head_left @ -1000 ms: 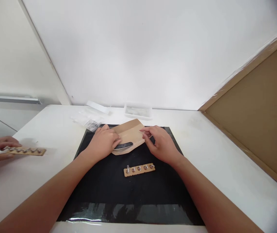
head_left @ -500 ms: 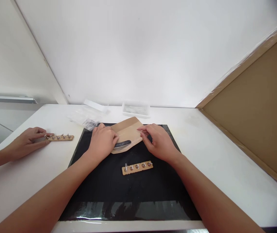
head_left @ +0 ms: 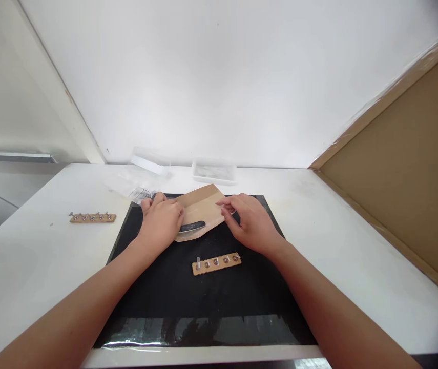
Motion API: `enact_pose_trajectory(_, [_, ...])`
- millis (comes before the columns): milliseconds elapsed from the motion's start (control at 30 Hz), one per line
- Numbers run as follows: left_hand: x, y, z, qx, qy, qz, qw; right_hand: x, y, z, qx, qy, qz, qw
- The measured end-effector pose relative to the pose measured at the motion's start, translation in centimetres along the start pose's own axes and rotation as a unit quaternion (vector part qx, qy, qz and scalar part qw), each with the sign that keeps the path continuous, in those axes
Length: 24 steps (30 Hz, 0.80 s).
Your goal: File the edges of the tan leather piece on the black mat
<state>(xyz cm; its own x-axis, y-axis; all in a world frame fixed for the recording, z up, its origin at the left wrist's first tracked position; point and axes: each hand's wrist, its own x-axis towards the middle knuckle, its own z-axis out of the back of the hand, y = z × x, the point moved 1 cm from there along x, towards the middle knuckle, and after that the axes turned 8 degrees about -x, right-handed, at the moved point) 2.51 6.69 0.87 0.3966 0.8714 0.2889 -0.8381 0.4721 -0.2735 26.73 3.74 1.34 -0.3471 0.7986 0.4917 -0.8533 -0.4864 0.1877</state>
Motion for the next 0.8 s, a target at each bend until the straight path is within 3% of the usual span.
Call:
enact_pose_trajectory(233, [0.1,-0.1,0.8,-0.008,-0.022,-0.007,1.000,-0.1,0.1,0.2,0.004,-0.001,0.002,1.000])
enact_pose_trajectory(300, [0.0,-0.4,1.5,-0.053,-0.059,0.007,0.997,-0.1,0.4,0.3,0.024,-0.011,0.002,1.000])
enact_pose_trajectory(367, [-0.3,-0.8,2.1,-0.162,-0.090,0.035,0.982,-0.1,1.0,0.4,0.062,-0.025,0.004,0.998])
enact_pose_trajectory(433, [-0.7,-1.3,2.4,-0.303,-0.093,0.070,0.946,-0.1,2.0,0.6,0.105,-0.042,0.003,0.994])
enact_pose_trajectory(567, [-1.8,-2.8,2.1,-0.517,-0.044,0.135,0.844,-0.2,3.8,0.9,0.148,-0.070,-0.009,0.987])
enact_pose_trajectory(700, [-2.4,-3.9,2.0,-0.635,-0.017,0.142,0.759,-0.4,4.9,1.0,0.143,-0.108,-0.005,0.984])
enact_pose_trajectory(800, [-2.5,-4.3,2.1,-0.677,0.007,0.154,0.720,-0.6,5.2,0.9,0.146,-0.129,-0.003,0.981])
